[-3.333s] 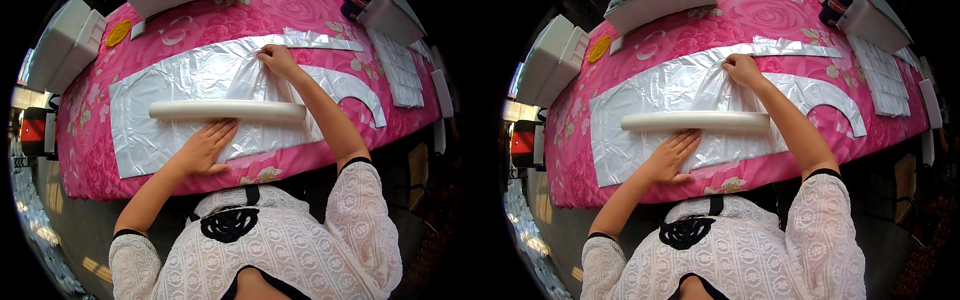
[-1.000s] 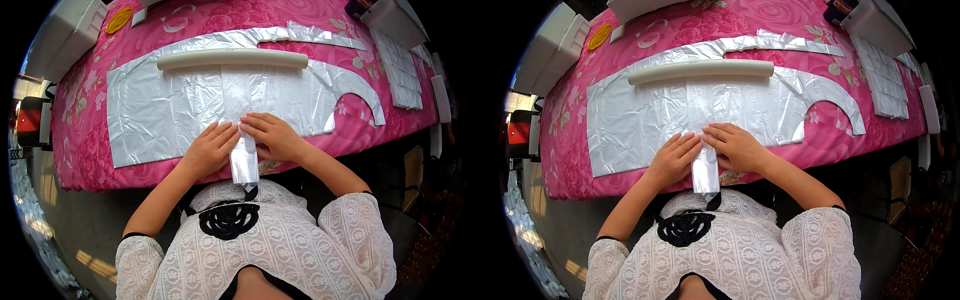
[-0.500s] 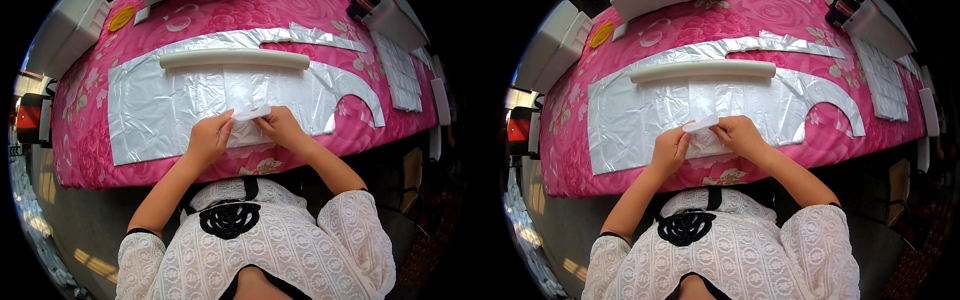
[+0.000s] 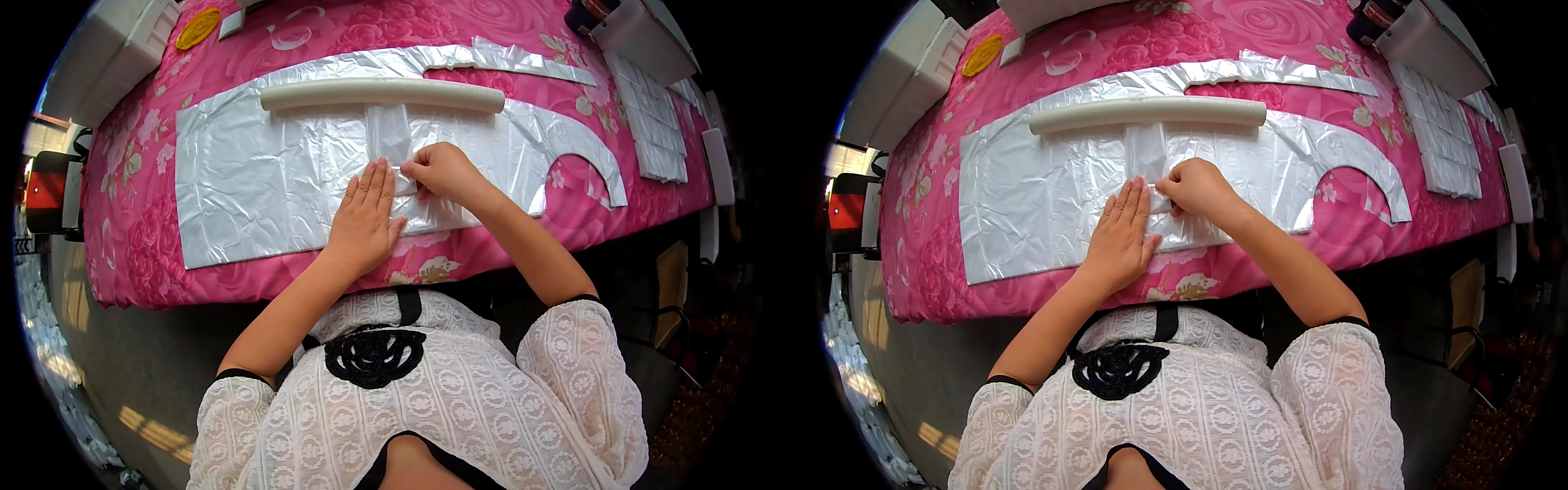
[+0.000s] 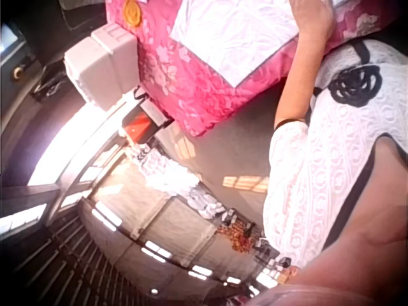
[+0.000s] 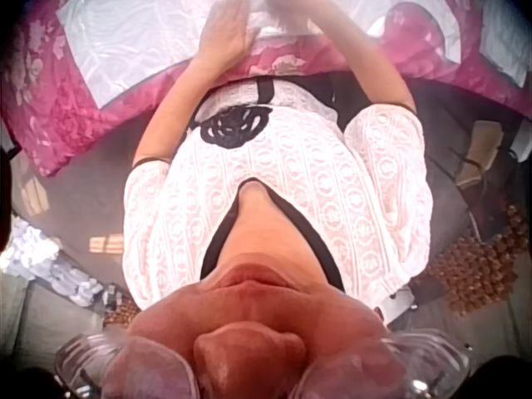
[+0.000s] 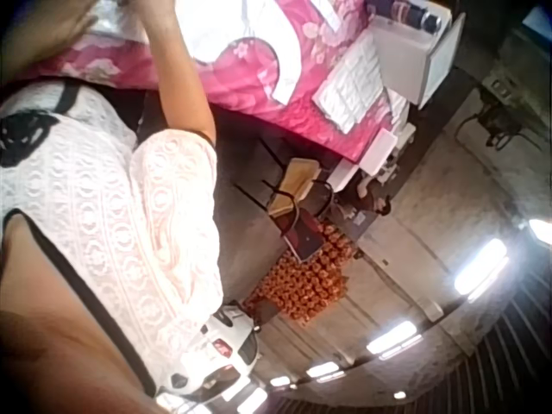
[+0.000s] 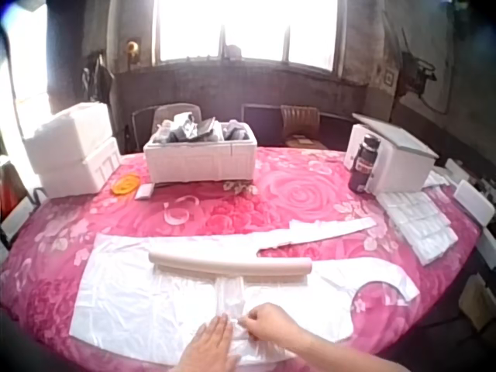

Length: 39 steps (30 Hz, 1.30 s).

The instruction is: The person wraps small white rectangular items in clear plastic film. They unroll the film, place an item on it, fold the film over the item, and smooth it out. The wrapped items are stacked on the table.

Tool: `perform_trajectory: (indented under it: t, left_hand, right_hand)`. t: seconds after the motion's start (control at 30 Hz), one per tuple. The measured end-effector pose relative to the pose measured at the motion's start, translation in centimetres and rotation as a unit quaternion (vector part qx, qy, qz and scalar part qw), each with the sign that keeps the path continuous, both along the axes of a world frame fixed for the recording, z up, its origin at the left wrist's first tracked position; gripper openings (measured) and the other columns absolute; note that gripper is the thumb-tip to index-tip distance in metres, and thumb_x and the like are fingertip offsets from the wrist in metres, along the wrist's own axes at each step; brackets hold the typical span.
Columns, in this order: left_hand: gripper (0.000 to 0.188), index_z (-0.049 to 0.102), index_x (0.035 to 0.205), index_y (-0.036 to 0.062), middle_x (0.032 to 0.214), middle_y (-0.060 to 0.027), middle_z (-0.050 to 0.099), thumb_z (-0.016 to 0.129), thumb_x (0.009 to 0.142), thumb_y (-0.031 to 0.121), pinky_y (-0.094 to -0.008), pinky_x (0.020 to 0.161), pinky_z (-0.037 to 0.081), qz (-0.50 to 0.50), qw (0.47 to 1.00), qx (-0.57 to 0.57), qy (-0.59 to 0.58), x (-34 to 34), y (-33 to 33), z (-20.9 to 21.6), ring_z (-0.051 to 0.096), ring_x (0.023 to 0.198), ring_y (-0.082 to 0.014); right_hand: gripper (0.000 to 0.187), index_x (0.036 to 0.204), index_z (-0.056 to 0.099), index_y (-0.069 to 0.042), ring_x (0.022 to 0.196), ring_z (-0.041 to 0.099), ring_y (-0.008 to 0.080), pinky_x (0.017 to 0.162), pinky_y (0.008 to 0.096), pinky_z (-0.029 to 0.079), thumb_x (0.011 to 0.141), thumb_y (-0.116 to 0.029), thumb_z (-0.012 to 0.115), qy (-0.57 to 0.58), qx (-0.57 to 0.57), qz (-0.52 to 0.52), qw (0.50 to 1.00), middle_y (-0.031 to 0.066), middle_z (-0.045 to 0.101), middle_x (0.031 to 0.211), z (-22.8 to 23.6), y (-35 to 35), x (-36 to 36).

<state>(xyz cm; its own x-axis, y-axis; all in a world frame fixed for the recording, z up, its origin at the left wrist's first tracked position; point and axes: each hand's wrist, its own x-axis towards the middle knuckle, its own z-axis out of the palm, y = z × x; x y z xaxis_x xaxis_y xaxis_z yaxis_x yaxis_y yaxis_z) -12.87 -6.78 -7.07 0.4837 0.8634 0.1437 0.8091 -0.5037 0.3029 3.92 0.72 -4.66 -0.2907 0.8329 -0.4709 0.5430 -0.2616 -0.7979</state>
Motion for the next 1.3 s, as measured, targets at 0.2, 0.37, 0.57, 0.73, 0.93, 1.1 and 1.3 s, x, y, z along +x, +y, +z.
perform_trajectory:
  t: [0.2, 0.37, 0.57, 0.73, 0.93, 1.1, 1.3]
  left_hand:
    - [0.062, 0.028, 0.129, -0.0069, 0.136, -0.0217, 0.027, 0.049, 0.082, 0.028, -0.0404, 0.105, 0.019, 0.023, 1.000, 0.009, 0.004, 0.6, 0.0, -0.2, 0.026, 0.127, -0.0316]
    - [0.059, 0.039, 0.122, -0.0087, 0.126, -0.0220, 0.041, 0.056, 0.072, 0.020, -0.0390, 0.098, 0.030, 0.019, 0.999, 0.039, -0.024, 0.3, 1.2, 0.7, 0.039, 0.117, -0.0319]
    - [0.053, 0.048, 0.109, -0.0097, 0.114, -0.0211, 0.051, 0.058, 0.062, 0.011, -0.0352, 0.085, 0.042, -0.023, 0.993, 0.113, 0.017, 0.0, 2.9, 0.7, 0.050, 0.103, -0.0299]
    - [0.038, 0.055, 0.099, -0.0046, 0.102, -0.0161, 0.059, 0.055, 0.061, -0.001, -0.0332, 0.080, 0.046, -0.042, 0.988, 0.149, -0.011, -0.5, 4.2, 0.0, 0.056, 0.093, -0.0267]
    - [0.036, 0.057, 0.096, 0.0015, 0.100, -0.0117, 0.060, 0.059, 0.060, 0.002, -0.0364, 0.080, 0.046, -0.123, 0.982, 0.084, -0.113, -2.0, 2.2, 1.5, 0.057, 0.093, -0.0257]
    - [0.033, 0.057, 0.098, 0.0023, 0.100, -0.0111, 0.061, 0.062, 0.065, 0.007, -0.0373, 0.081, 0.044, -0.095, 0.982, 0.012, -0.161, -2.5, 1.0, 2.2, 0.056, 0.094, -0.0273]
    - [0.036, 0.053, 0.107, -0.0020, 0.082, -0.0141, 0.064, 0.061, 0.075, 0.012, -0.0299, 0.069, 0.046, 0.132, 0.949, -0.156, -0.238, -1.4, 2.2, 2.0, 0.061, 0.077, -0.0220]
  right_hand:
    - [0.045, 0.112, 0.050, -0.002, 0.107, 0.050, 0.0239, 0.084, 0.0352, 0.043, 0.072, -0.018, 0.064, -0.168, 0.480, 0.040, 0.860, 0.0150, 0.056, 0.106, -0.9, -3.5, -0.1]
    - [0.048, 0.117, 0.048, -0.003, 0.118, 0.040, 0.0253, 0.098, 0.0356, 0.033, 0.074, -0.020, 0.060, -0.163, 0.555, 0.240, 0.780, 0.0124, 0.045, 0.125, -2.4, -1.4, 0.9]
    - [0.046, 0.118, 0.048, -0.001, 0.119, 0.039, 0.0264, 0.100, 0.0359, 0.031, 0.075, -0.016, 0.054, -0.114, 0.484, 0.275, 0.823, 0.0118, 0.044, 0.128, -1.4, 0.6, 1.9]
    - [0.042, 0.112, 0.053, -0.003, 0.115, 0.044, 0.0271, 0.097, 0.0354, 0.035, 0.070, -0.003, 0.051, -0.076, 0.486, 0.261, 0.831, 0.0109, 0.049, 0.122, -1.8, 1.0, 1.9]
    - [0.040, 0.097, 0.061, -0.006, 0.091, 0.055, 0.0227, 0.078, 0.0309, 0.047, 0.059, 0.007, 0.057, -0.037, 0.502, 0.237, 0.831, 0.0039, 0.060, 0.103, -1.8, -1.8, 1.7]
    - [0.028, 0.090, 0.062, -0.007, 0.082, 0.055, 0.0212, 0.071, 0.0303, 0.048, 0.063, 0.001, 0.061, 0.003, 0.483, 0.192, 0.854, 0.0028, 0.063, 0.090, -1.7, -3.5, 2.2]
    - [0.019, 0.077, 0.064, -0.001, 0.063, 0.058, 0.0233, 0.061, 0.0313, 0.045, 0.077, -0.020, 0.058, -0.037, 0.221, 0.036, 0.974, 0.0096, 0.062, 0.069, -0.2, -1.4, 0.8]
